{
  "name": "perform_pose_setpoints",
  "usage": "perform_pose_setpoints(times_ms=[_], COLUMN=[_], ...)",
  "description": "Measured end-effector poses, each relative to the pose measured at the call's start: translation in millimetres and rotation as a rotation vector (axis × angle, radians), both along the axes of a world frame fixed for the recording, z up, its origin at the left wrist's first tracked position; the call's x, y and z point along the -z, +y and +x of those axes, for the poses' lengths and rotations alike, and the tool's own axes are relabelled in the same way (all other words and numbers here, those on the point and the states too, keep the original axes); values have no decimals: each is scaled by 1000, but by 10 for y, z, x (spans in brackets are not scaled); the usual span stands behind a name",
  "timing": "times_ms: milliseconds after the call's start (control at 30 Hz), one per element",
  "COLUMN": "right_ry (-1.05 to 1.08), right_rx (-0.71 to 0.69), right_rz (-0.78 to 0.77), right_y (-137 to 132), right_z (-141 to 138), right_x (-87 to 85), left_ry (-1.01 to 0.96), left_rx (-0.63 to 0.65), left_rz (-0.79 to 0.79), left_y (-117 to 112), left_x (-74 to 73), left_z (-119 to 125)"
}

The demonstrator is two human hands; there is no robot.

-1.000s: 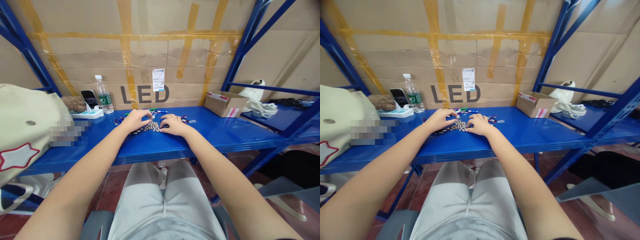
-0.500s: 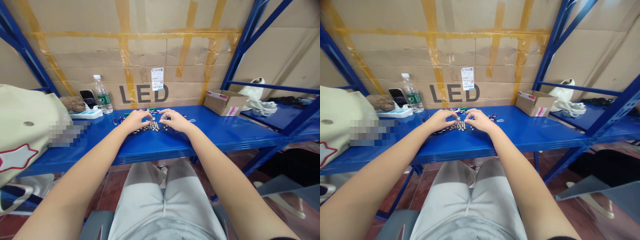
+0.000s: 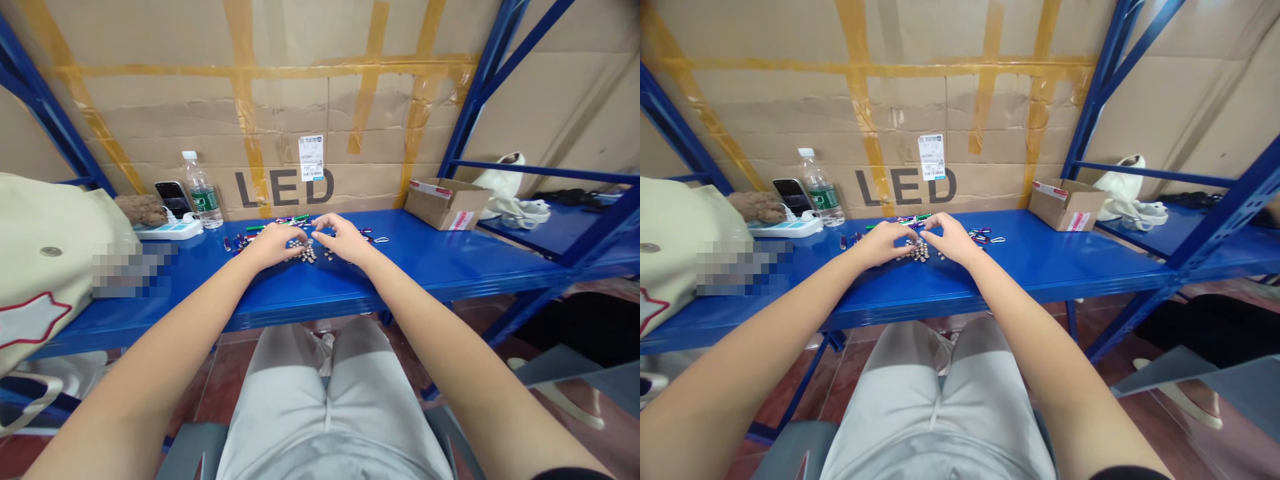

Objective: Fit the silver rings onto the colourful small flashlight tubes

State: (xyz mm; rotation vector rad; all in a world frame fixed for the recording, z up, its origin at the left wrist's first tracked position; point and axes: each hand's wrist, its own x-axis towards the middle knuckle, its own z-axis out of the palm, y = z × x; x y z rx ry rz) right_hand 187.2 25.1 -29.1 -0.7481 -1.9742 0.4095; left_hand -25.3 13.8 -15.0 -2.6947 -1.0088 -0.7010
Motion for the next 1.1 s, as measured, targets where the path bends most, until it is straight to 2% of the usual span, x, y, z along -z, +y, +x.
perform_pose_setpoints(times_ms=[67,233,400,567,667,767,900,1100], right_ry=[-2,-118,-361,-477,-439,-388,-515,-658], right_rx=[-4,-64,13,52,91,150,171,140], right_rz=[11,180,285,424,391,275,119,67], right_y=[-26,-108,-149,-194,-202,-171,-117,-107], right_z=[21,73,71,34,37,65,83,40], right_x=[-23,-63,-36,-47,-74,-72,-21,21], left_ry=[-6,-39,-36,-44,-52,-61,-59,-50], left_rx=[-1,-3,4,-26,-45,-57,-79,-88], left_rz=[-1,7,1,-18,-19,-24,-29,-40], left_y=[8,14,23,25,18,13,14,10], left_x=[5,9,12,26,25,16,10,10], left_z=[-9,-29,-46,-54,-50,-49,-57,-58])
